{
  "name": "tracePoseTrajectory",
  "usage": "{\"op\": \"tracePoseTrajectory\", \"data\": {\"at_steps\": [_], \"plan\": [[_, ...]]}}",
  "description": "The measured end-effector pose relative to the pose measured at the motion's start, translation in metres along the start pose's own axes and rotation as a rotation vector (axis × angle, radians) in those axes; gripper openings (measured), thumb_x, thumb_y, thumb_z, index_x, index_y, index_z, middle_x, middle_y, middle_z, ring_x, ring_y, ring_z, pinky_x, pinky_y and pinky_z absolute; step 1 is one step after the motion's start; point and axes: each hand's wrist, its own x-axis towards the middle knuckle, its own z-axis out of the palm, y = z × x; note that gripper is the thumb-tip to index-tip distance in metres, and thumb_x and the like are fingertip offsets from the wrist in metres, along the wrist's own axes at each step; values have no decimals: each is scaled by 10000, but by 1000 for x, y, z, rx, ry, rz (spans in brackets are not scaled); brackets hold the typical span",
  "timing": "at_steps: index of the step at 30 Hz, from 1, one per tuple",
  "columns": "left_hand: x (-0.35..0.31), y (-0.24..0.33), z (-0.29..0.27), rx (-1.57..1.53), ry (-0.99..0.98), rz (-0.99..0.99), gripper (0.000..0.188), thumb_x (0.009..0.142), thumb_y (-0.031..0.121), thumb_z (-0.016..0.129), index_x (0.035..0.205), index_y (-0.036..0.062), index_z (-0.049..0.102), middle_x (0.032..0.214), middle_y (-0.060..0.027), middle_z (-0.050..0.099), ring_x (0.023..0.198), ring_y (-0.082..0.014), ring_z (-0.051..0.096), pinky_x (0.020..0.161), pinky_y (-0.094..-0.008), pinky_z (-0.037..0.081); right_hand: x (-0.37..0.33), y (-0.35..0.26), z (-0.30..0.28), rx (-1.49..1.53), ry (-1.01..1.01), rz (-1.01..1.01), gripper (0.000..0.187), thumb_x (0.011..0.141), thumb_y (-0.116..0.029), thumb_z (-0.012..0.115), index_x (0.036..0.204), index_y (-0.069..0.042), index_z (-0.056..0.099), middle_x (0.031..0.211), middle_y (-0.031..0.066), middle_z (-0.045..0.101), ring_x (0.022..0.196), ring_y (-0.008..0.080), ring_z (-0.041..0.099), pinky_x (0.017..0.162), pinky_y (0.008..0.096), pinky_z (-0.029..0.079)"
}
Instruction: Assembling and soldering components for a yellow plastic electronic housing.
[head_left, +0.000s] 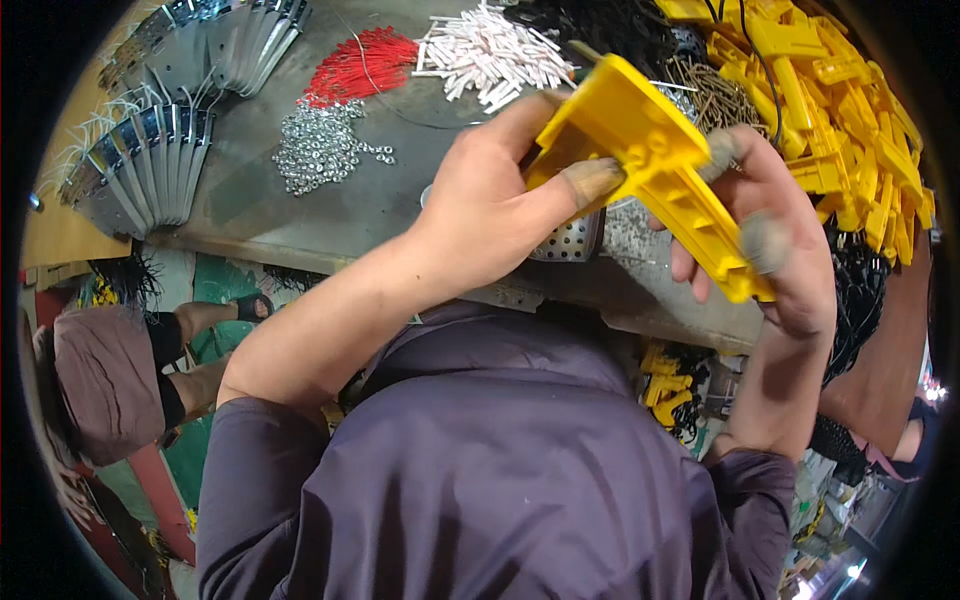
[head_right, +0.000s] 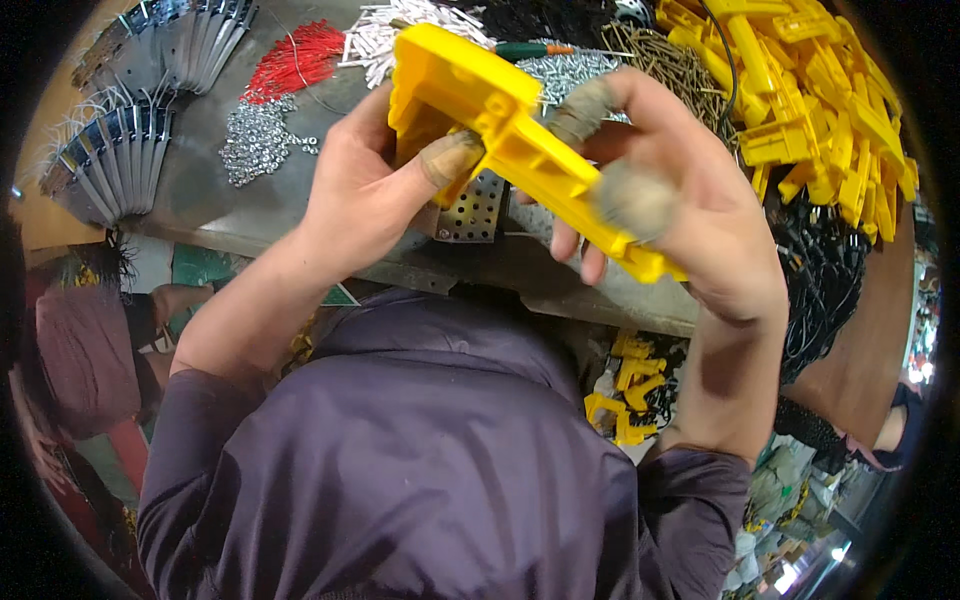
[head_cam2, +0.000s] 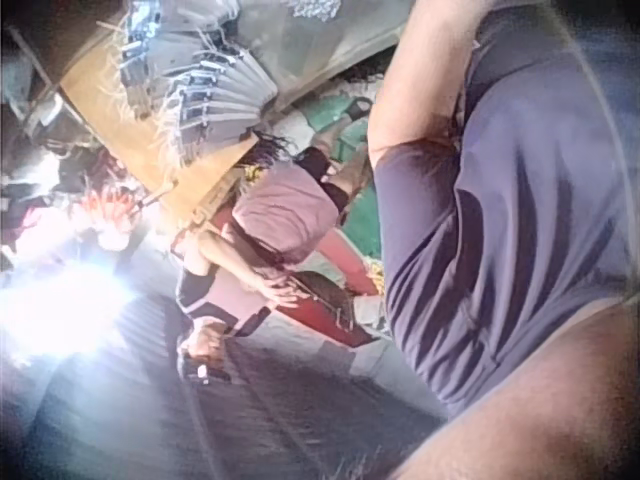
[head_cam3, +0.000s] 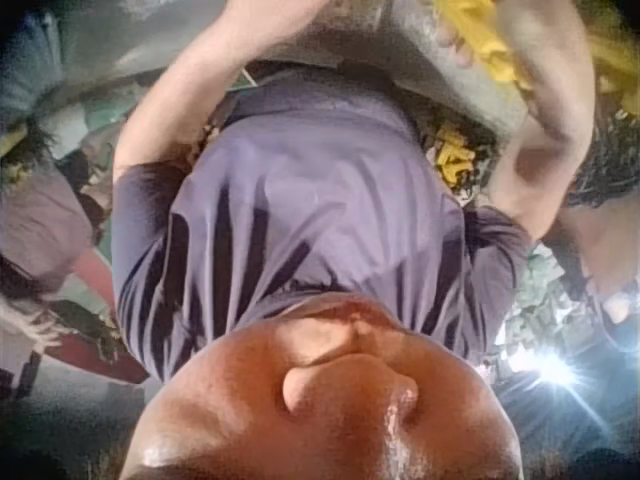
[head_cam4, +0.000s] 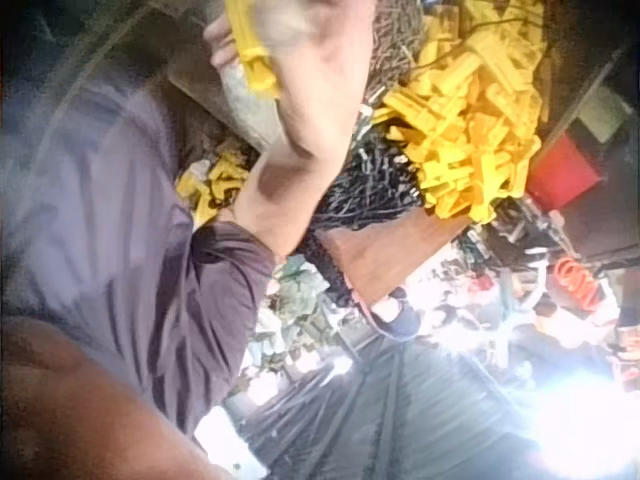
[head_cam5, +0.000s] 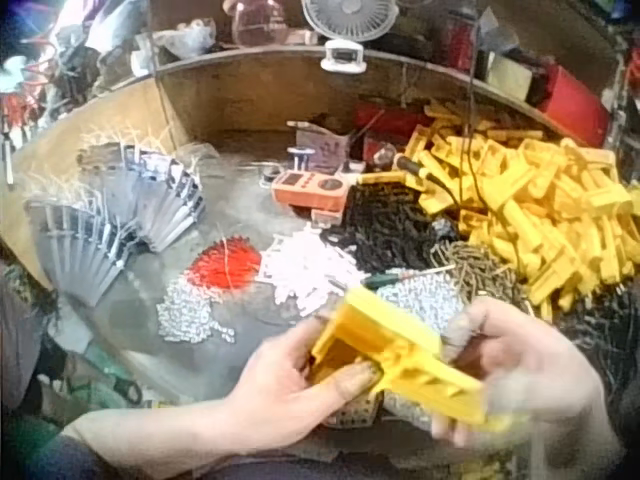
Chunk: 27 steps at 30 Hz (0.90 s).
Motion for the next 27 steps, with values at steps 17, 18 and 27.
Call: {"op": "tracePoseTrajectory", "data": {"at_steps": [17,18,27], "plan": [[6,-22,-11,805,-452,136,903,624,144,784,1353,-30,280,1199,-189,574,1132,-379,530,951,-415,440,-29,41,-25,-1274,99,-267,500,578,2,667,1071,-53,604,1008,137,606,941,347,586,822,399,488],[5,-22,-11,806,-451,136,903,624,144,784,1353,-30,280,1199,-189,574,1132,-379,530,951,-415,440,-28,41,-26,-1252,99,-251,497,578,1,670,1068,-51,605,1005,132,606,938,343,586,821,399,488],[5,-30,-10,724,-387,266,759,626,92,726,1293,43,369,919,-178,567,861,-375,564,753,-440,458,-14,54,-28,-1068,107,-241,402,602,4,678,999,-17,618,921,139,608,858,343,597,752,375,487]]}}
